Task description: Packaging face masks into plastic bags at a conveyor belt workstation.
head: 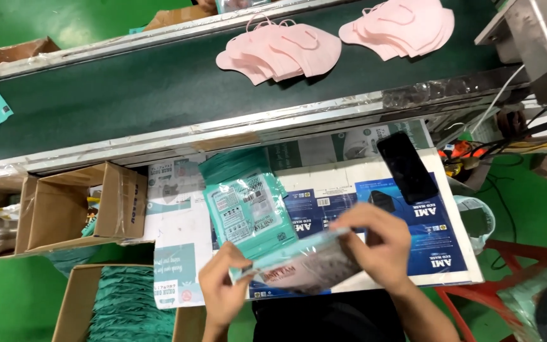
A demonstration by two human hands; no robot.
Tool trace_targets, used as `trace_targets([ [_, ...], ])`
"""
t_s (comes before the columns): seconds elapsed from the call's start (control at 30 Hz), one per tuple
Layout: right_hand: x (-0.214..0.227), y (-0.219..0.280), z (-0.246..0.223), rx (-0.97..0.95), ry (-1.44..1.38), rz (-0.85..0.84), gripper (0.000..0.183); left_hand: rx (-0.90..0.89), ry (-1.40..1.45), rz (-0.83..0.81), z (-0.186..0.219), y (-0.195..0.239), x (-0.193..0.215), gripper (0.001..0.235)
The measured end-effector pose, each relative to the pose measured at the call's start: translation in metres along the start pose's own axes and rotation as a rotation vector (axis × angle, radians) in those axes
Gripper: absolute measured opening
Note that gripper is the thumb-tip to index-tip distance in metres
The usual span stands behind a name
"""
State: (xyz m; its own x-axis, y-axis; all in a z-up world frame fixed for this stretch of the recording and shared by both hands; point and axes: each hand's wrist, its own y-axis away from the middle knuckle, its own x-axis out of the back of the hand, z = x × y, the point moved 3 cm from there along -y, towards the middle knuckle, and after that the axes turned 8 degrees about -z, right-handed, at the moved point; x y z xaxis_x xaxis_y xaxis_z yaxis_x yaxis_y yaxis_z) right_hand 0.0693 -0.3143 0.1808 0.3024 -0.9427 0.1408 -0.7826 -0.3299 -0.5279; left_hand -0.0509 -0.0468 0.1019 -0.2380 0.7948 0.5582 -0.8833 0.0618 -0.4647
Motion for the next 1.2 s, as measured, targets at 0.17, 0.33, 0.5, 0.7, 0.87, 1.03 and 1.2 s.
trace_targets([
  [0.17,-0.032,-0.049,0.057,-0.370,-0.279,0.022,0.012,0.427,1.016,0.147,-0.009,-0.023,-0.010,0.061],
  [0.33,-0.050,-0.155,0.101,-0.192,-0.221,-0.077,0.023,0.588,0.475,0.225,-0.068,-0.060,0.011,0.052],
  [0.5,-0.038,-0.212,0.154,0.187,0.722,0.004,0.047,0.495,0.753,0.426,-0.147,-0.145,0.055,0.054],
  [0.7,-0.038,-0.216,0.198,-0.108,0.909,-0.007,0.074,0.379,0.597,0.143,-0.230,-0.249,-0.017,0.067],
  [0.87,-0.034,-0.218,0.229,-0.031,0.810,-0.004,0.068,0.347,0.949,0.331,-0.259,-0.354,-0.056,0.095],
  [1.03,-0.029,-0.219,0.194,-0.050,0.684,-0.119,0.050,0.416,0.854,0.257,-0.261,-0.386,-0.088,0.096],
  [1.2,-0.006,-0.188,0.221,-0.077,0.461,-0.076,0.035,0.121,0.438,0.289,-0.164,-0.328,-0.079,0.076],
])
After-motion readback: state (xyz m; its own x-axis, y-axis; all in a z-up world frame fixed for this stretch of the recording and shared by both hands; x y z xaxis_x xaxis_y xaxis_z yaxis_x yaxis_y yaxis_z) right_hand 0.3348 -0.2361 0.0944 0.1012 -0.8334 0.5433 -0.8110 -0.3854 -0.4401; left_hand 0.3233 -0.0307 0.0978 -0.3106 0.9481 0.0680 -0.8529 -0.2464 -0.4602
